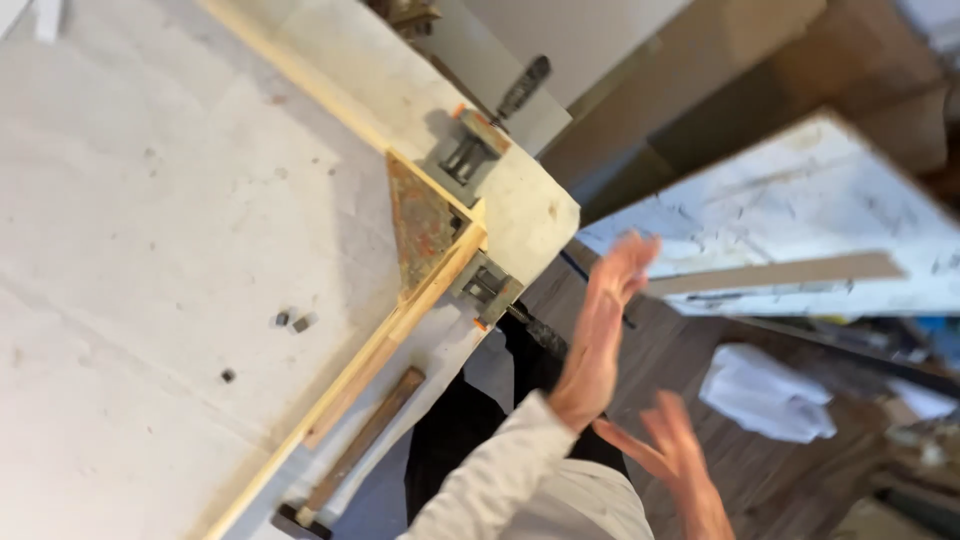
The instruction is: The person assembles a wooden frame by cutting a piece with a utility knife, clamping it with a square, hammering a dowel into a joint, and applying glue to a groove. The person then places the assembled frame upright and continues to cut and prepare additional pieces.
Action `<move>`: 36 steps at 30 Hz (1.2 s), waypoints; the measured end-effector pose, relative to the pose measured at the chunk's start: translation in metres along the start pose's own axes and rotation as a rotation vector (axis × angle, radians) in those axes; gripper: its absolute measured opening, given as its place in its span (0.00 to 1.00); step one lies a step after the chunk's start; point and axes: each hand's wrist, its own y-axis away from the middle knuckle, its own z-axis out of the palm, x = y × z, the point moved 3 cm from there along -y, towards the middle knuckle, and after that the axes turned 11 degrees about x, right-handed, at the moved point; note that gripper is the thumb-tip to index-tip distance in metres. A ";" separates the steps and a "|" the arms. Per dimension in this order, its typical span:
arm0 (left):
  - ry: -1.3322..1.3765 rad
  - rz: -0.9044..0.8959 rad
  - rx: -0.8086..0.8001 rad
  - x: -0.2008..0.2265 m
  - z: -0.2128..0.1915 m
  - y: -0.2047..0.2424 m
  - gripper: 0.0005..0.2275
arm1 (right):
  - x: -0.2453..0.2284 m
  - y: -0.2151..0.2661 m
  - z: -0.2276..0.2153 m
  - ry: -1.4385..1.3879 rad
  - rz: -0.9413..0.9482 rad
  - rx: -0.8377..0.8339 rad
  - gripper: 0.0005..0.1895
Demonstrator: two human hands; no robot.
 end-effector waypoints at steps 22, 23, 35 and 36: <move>0.407 -0.367 0.821 -0.186 -0.106 0.011 0.21 | 0.029 -0.474 0.122 1.175 -0.653 -1.016 0.24; 0.415 -0.353 0.828 -0.186 -0.106 0.010 0.21 | 0.035 -0.480 0.126 1.178 -0.669 -1.021 0.24; 0.238 -0.342 1.007 -0.180 -0.104 0.010 0.22 | 0.043 -0.489 0.124 1.394 -0.339 -1.108 0.17; 0.264 -0.335 0.960 -0.171 -0.101 0.012 0.21 | 0.027 -0.476 0.122 1.505 -0.782 -1.107 0.21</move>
